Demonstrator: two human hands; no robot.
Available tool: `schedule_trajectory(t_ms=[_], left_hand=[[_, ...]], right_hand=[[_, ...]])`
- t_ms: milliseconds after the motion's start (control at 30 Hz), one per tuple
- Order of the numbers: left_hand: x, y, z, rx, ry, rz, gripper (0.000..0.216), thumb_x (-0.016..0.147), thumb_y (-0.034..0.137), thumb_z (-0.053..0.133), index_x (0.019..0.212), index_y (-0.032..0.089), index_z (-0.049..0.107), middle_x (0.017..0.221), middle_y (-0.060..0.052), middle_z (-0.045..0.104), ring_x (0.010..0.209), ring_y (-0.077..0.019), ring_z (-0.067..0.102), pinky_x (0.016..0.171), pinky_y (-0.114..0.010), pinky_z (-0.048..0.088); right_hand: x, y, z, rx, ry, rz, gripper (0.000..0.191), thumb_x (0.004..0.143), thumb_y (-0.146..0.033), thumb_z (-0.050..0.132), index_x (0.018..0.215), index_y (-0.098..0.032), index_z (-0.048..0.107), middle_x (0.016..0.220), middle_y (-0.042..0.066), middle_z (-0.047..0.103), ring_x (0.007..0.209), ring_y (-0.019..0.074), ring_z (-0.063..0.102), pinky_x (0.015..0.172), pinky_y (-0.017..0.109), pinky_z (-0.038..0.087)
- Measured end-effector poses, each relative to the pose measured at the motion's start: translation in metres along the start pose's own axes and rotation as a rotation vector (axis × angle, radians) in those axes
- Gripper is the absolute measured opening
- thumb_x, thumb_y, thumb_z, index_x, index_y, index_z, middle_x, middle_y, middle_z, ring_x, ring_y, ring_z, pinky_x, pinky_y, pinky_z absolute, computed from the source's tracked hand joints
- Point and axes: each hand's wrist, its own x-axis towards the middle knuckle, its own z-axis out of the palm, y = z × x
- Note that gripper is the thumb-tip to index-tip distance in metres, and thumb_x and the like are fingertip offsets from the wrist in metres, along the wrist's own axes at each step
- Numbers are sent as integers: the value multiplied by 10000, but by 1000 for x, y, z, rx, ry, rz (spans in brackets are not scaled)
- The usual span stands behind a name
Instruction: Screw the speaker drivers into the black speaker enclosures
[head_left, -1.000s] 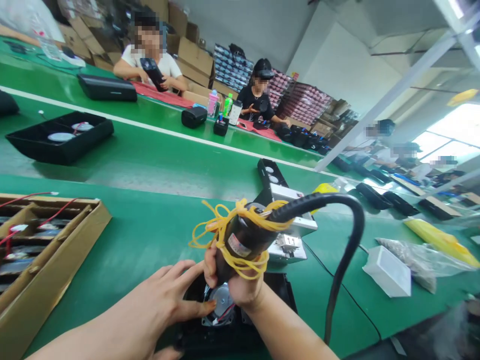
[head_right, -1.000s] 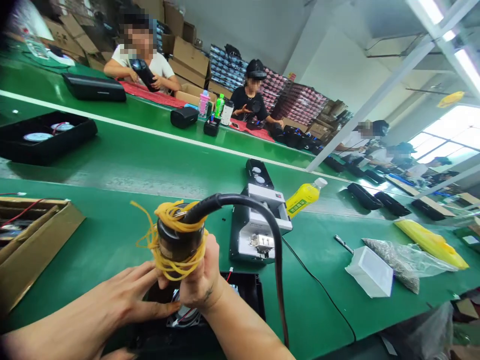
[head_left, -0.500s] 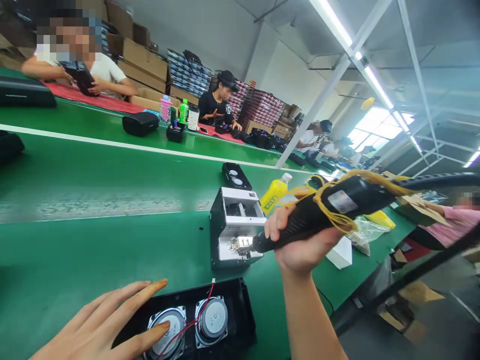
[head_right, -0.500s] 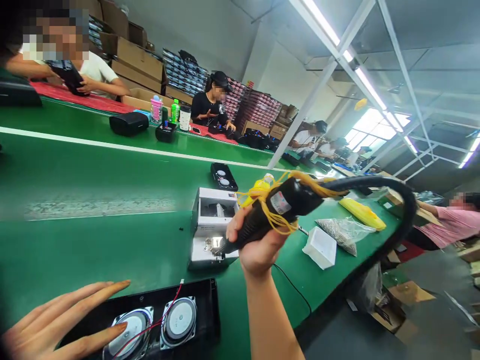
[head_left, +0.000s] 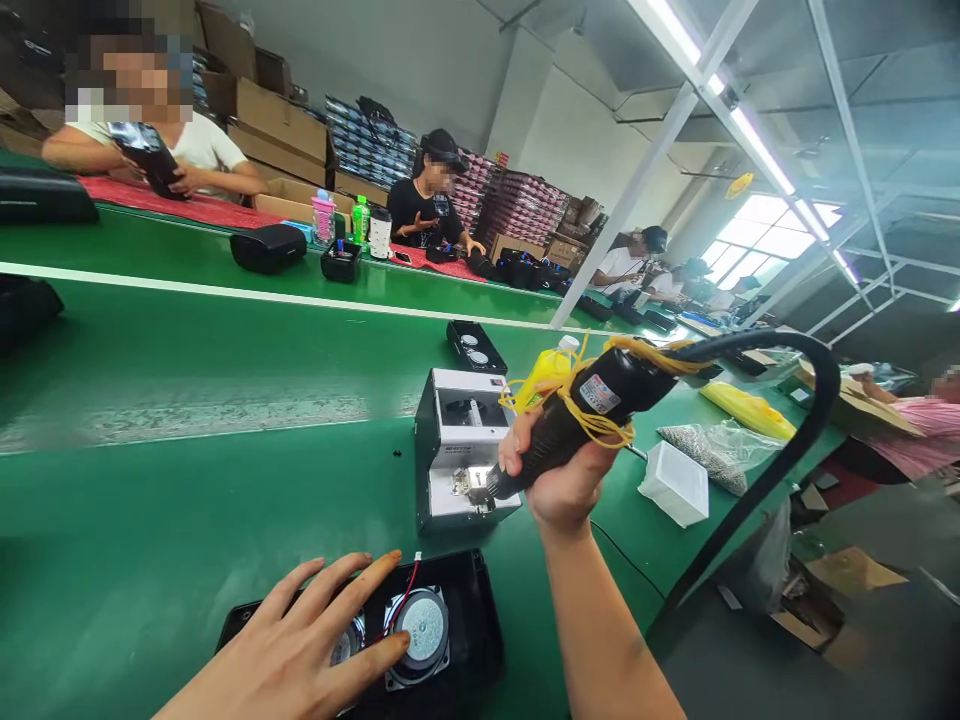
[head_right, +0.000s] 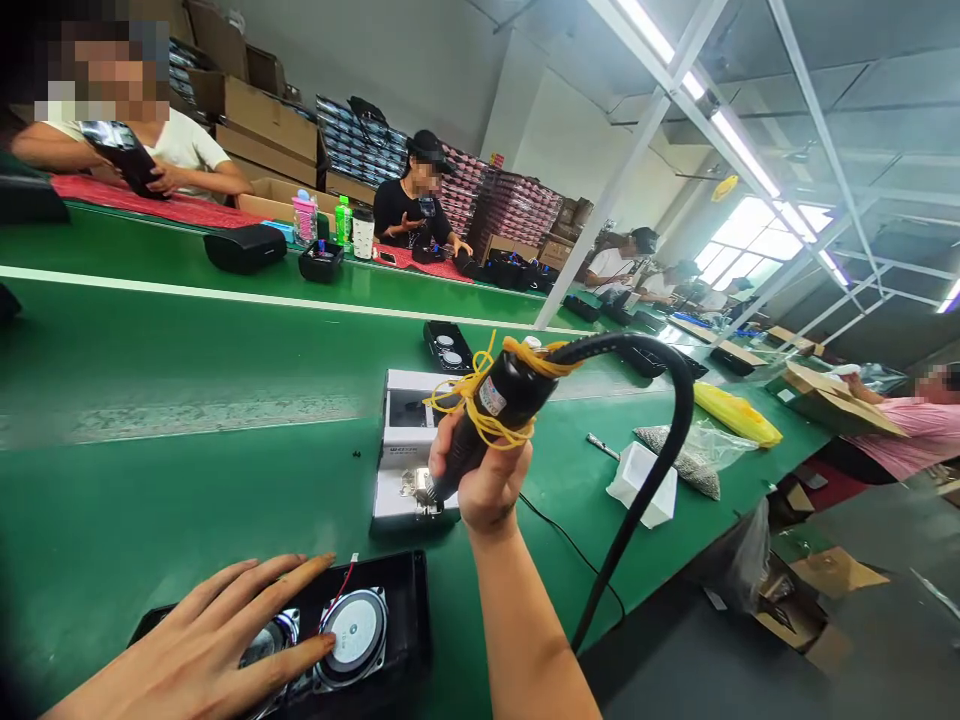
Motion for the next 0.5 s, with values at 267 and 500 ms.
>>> schedule_trajectory(t_ms=[267,500], left_hand=[[11,5,-20,-150,-174,-46,870,659,272,789,1479,502,614,1755,-51,437,1448,-462,558,1120,-638,481],[7,9,-20,-196,-133,-86,924,598,205,774,1463,497,626,1738,-60,460,1465,-452,541,1161,-672,426]], right_hand=[[-12,-9,0,5,-4,76,773,844,-947,588,1130,-229,602,600,-66,562,367,119,468,367,241,374],[-17,-29,0,18,13,31,743,854,-955,571,973,-225,645,563,-62,543,332,112,436,330,230,376]])
